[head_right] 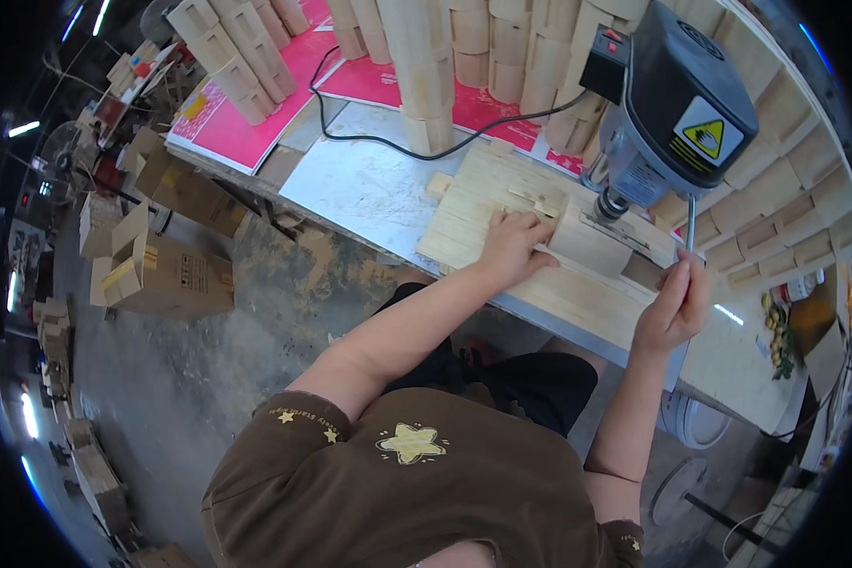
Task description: Drill holes into cylindrical wooden blocks using a stationary drill press.
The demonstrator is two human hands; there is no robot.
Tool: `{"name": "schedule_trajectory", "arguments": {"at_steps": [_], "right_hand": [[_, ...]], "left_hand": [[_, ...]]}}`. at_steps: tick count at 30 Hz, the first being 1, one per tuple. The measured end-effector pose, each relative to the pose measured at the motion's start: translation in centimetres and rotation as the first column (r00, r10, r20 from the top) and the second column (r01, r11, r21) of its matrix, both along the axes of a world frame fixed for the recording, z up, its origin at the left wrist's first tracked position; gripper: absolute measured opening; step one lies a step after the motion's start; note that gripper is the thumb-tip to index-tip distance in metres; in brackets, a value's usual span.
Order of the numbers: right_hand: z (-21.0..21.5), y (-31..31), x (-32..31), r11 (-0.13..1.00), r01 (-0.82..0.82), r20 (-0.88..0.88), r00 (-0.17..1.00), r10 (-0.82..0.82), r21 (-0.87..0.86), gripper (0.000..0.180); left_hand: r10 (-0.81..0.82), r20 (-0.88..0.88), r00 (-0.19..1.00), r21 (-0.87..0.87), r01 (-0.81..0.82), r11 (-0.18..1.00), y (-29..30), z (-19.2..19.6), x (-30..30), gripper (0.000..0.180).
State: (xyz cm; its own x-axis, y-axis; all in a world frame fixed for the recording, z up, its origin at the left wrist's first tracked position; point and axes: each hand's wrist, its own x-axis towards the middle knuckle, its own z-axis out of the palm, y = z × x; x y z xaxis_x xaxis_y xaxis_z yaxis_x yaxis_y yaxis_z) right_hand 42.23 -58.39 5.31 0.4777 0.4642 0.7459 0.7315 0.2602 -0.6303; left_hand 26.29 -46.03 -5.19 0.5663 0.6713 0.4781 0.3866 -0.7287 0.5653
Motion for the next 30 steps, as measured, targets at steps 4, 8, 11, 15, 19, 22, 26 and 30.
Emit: {"name": "schedule_trajectory", "arguments": {"at_steps": [4, 8, 11, 15, 19, 22, 26, 30], "right_hand": [[-3.9, 1.9, 0.7, 0.988, -0.046, 0.143, 0.989, 0.025, 0.145, 0.017], [-5.0, 3.0, 1.2, 0.982, -0.052, 0.202, 0.979, 0.014, 0.183, 0.016], [-4.5, 2.4, 1.3, 0.987, -0.061, 0.200, 0.979, 0.031, 0.147, 0.016], [0.1, 0.8, 3.4, 0.991, 0.028, 0.187, 0.981, -0.053, 0.134, 0.016], [10.5, 5.2, 4.3, 0.967, 0.249, 0.160, 0.958, -0.237, -0.057, 0.025], [12.8, 9.6, 8.5, 0.896, 0.368, 0.210, 0.923, -0.322, -0.248, 0.035], [10.7, 9.6, 10.0, 0.978, 0.108, 0.079, 0.992, -0.095, -0.179, 0.037], [5.2, 5.3, 9.4, 0.910, -0.200, -0.127, 0.978, 0.164, -0.362, 0.042]], "left_hand": [[0.007, 0.015, 1.000, -0.025, -0.007, 1.000, 0.0, 0.1, 0.0, 0.046], [-0.002, -0.010, 1.000, -0.011, 0.002, 1.000, 0.3, -0.2, -0.1, 0.056], [-0.005, -0.009, 1.000, -0.006, 0.005, 1.000, 0.3, -0.2, -0.1, 0.057], [0.000, 0.004, 1.000, -0.008, 0.000, 1.000, 0.1, 0.0, 0.3, 0.053], [0.022, -0.001, 1.000, -0.021, -0.022, 1.000, 0.2, -0.3, -0.3, 0.056], [-0.012, -0.003, 1.000, -0.164, 0.012, 0.986, 0.5, 0.1, 0.3, 0.052], [-0.075, 0.065, 0.995, -0.282, 0.090, 0.955, 1.2, -0.2, 1.4, 0.048], [-0.062, 0.170, 0.983, -0.379, 0.123, 0.917, 1.7, -1.0, 1.6, 0.044]]}}
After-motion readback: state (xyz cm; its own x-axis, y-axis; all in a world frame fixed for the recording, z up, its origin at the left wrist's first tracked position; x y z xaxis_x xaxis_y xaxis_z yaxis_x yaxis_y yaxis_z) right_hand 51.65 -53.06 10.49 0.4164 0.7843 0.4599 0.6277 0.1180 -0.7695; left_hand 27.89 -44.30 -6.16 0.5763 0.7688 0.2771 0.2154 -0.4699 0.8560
